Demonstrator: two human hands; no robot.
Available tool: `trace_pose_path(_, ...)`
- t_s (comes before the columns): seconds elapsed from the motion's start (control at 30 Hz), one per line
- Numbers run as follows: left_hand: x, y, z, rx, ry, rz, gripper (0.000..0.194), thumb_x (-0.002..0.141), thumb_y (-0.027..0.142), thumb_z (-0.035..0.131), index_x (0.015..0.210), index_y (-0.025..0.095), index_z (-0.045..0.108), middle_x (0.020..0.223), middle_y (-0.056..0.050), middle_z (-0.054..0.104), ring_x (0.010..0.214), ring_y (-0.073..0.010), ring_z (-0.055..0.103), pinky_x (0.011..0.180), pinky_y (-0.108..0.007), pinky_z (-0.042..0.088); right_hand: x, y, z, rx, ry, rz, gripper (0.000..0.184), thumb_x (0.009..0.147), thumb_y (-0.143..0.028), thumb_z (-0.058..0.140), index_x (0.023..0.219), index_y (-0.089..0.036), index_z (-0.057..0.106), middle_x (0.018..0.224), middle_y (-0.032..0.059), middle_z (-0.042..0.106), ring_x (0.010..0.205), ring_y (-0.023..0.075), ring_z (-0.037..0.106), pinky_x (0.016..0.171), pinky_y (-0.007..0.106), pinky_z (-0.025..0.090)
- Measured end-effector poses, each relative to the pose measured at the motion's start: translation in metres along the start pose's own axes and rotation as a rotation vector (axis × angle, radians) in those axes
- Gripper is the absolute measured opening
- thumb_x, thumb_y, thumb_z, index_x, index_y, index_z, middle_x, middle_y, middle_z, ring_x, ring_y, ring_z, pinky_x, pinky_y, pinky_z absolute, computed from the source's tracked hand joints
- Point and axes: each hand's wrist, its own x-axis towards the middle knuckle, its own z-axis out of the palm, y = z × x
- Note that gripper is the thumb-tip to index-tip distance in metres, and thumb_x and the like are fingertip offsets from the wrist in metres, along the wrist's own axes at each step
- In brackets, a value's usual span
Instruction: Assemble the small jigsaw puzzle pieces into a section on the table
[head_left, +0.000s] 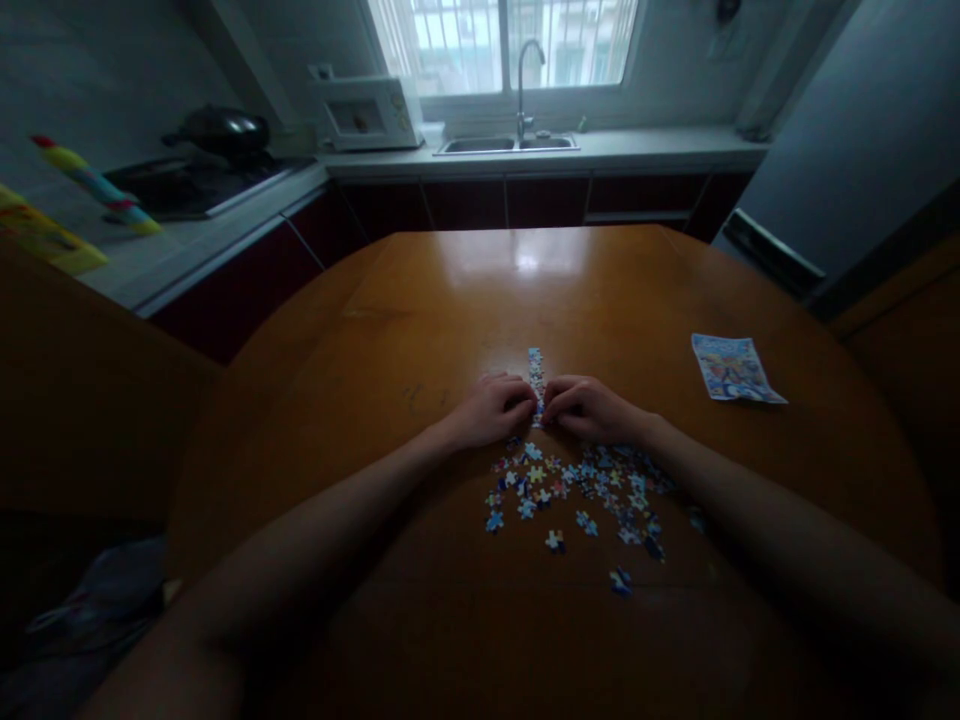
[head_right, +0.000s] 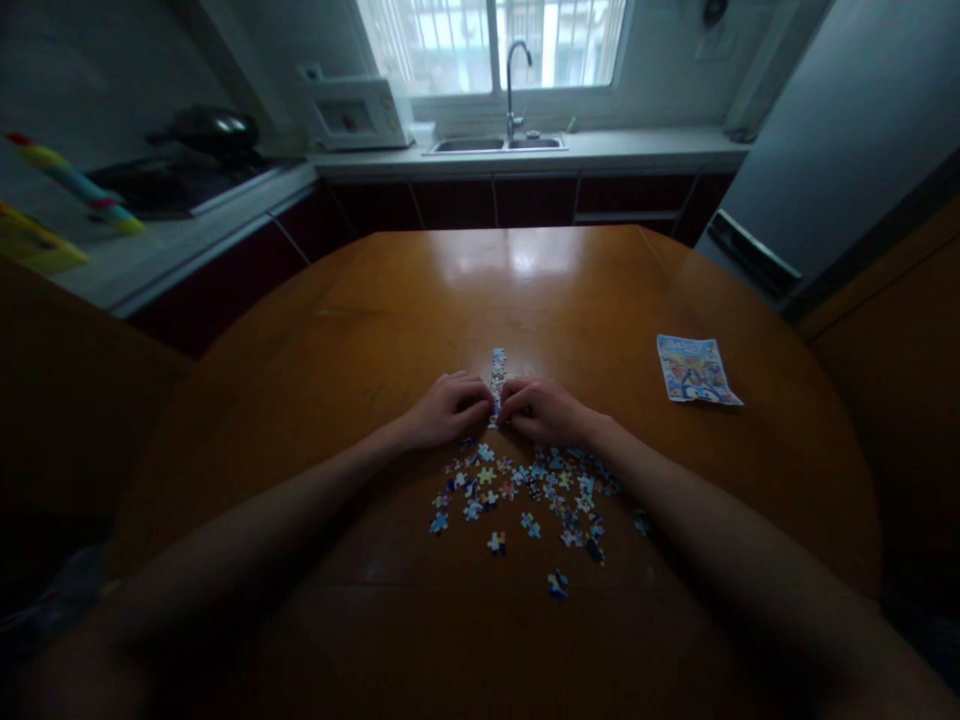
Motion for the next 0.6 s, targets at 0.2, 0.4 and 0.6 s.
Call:
trace_pose_path(0.2,-0.0019,-0.0005,-0.0001,0.006,-0.003,0.013,0.015,0.088,0.034,0.066,0.086,0.019,0.069,0.08,-0.002,0.066,0.08,-0.0172,0.057,0.076,-0.03,0.042,-0.0006,0.0061,0.0021,0.054,0.121,0.031,0.025,0.078,-0.006,0.054,0.085,-0.017,0.075,0.082,0.0038,0.067,0.073,0.0141,0.061,0.069,0.028,0.047)
trace_pose_path(0.4,-0.003,-0.0011,0.0021,0.03,0.004,0.013,0.02,0.083,0.039,0.071,0.085,0.02,0.066,0.08,0.0,0.065,0.078,-0.0168,0.056,0.074,-0.03,0.04,0.0003,0.0072,0.0037,0.006,0.154,0.068,0.022,0.079,-0.008,0.053,0.083,-0.016,0.073,0.078,0.0031,0.066,0.071,0.0128,0.059,0.067,0.027,0.044)
trace_pose_path(0.6,-0.0033,-0.0004,0.0001,0.055,-0.038,-0.001,0.022,0.087,0.043,0.068,0.09,0.021,0.067,0.087,-0.002,0.067,0.086,-0.0189,0.058,0.081,-0.032,0.041,0.0002,0.0102,0.0053,-0.012,0.291,0.08,0.024,0.078,-0.008,0.052,0.082,-0.018,0.073,0.074,0.0014,0.065,0.065,0.0118,0.055,0.062,0.026,0.041)
